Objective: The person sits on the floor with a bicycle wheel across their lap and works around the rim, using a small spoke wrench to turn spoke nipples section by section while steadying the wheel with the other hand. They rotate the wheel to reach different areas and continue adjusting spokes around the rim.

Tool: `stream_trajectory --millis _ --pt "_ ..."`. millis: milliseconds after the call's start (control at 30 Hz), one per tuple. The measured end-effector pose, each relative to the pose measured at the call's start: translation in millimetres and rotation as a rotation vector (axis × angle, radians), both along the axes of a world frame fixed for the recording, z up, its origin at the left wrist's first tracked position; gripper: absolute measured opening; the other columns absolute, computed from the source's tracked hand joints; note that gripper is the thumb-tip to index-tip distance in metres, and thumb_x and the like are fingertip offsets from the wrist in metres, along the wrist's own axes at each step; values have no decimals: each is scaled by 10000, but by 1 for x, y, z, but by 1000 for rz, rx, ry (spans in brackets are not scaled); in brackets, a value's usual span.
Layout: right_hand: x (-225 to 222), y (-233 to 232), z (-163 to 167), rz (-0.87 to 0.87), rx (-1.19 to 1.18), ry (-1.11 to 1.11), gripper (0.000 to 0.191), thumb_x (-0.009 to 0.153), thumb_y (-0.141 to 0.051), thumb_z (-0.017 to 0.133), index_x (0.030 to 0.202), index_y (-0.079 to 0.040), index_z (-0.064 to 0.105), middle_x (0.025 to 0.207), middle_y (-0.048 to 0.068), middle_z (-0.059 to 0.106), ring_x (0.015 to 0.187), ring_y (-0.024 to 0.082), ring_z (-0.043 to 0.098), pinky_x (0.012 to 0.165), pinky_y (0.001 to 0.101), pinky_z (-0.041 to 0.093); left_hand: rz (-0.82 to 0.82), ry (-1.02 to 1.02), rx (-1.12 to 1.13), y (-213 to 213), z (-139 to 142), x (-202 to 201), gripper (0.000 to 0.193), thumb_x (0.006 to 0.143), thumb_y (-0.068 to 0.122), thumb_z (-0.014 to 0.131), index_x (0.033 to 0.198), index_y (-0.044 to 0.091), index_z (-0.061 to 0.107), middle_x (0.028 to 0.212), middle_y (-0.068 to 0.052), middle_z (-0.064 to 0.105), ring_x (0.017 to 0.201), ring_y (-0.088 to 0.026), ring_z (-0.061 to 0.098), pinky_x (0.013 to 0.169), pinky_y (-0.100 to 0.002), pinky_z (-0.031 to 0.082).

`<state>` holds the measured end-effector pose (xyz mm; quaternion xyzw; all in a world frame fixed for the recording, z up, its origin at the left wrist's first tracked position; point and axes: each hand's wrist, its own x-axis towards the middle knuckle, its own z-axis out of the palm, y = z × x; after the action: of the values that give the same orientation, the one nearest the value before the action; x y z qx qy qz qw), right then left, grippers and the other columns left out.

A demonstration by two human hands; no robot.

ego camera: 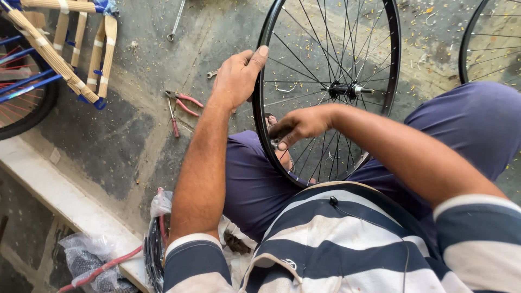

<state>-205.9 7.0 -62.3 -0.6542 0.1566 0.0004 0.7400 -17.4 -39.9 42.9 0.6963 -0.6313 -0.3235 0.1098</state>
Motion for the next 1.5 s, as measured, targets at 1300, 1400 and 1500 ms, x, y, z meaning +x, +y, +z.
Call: stream_trajectory --millis 1300,1400,1500 --pt "2 -15 23 -607 -44 -106 349 1001 -252 673 1280 -44 680 1034 94 762 855 166 716 803 326 600 -24 122 51 11 6 18 684 996 667 466 897 29 693 722 -79 688 684 -219 681 645 -393 532" --pt "8 -9 27 -655 -474 -56 356 852 -260 767 1088 -6 688 952 130 730 845 273 709 766 384 567 -32 26 -24 4 2 14 670 975 688 458 914 53 662 765 -120 689 764 -310 684 697 -458 509" --pt "20 8 35 -746 -1188 56 254 809 -222 806 924 -43 666 904 121 679 841 315 680 821 449 540 -58 -49 -82 2 -4 7 643 978 671 471 923 51 630 802 -188 692 832 -416 664 745 -509 492"
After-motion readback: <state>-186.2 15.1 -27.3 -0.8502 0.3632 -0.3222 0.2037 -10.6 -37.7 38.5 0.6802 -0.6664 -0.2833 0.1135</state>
